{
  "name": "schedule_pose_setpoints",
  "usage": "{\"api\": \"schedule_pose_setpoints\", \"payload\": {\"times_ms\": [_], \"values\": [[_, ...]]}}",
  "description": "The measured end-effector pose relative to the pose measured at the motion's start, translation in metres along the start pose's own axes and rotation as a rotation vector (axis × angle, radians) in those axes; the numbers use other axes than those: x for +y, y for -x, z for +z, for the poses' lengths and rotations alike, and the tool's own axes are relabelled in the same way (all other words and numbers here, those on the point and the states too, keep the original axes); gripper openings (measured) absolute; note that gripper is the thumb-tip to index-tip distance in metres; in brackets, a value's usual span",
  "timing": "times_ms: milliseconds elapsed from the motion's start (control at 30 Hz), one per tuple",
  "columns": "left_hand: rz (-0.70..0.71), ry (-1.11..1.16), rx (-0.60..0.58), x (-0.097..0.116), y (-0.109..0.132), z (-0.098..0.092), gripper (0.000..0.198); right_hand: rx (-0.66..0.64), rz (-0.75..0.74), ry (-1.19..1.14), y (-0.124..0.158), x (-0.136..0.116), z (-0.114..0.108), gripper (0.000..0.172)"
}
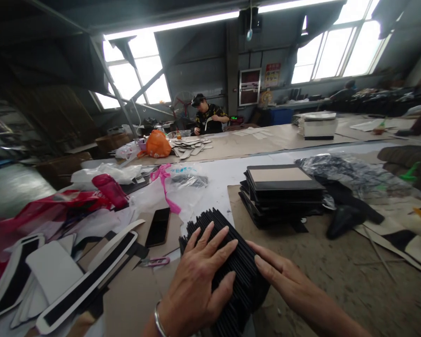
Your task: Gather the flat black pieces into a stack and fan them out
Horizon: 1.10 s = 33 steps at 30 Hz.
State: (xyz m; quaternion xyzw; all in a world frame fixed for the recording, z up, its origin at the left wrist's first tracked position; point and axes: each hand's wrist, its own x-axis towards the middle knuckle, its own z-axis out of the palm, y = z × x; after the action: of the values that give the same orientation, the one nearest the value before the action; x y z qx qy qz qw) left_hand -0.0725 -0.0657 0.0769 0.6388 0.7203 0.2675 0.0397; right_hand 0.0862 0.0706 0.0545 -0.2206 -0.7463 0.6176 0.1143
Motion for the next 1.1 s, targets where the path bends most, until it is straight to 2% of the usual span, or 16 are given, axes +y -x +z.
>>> {"api": "schedule_pose_setpoints", "payload": {"times_ms": [200, 333, 500, 700, 1000, 1100], "values": [[0.028, -0.078, -0.166, 0.004, -0.013, -0.001, 0.067, -0.036, 0.066, -0.044, 0.006, 0.008, -0.013, 0.06], [0.042, -0.215, -0.171, 0.002, -0.013, 0.003, 0.068, -0.095, 0.035, -0.158, 0.003, 0.015, -0.017, 0.056], [0.078, -0.283, -0.16, -0.001, -0.011, 0.005, 0.064, -0.141, 0.016, -0.274, -0.001, 0.022, -0.018, 0.053], [0.103, -0.34, -0.167, -0.001, -0.013, 0.004, 0.065, -0.091, 0.008, -0.181, -0.003, 0.02, -0.019, 0.049], [0.108, -0.412, -0.25, 0.001, -0.014, 0.0, 0.064, -0.094, -0.031, -0.141, 0.0, 0.024, -0.024, 0.047], [0.097, -0.424, -0.272, 0.001, -0.014, 0.001, 0.064, -0.056, -0.072, -0.096, 0.001, 0.027, -0.024, 0.045]]}}
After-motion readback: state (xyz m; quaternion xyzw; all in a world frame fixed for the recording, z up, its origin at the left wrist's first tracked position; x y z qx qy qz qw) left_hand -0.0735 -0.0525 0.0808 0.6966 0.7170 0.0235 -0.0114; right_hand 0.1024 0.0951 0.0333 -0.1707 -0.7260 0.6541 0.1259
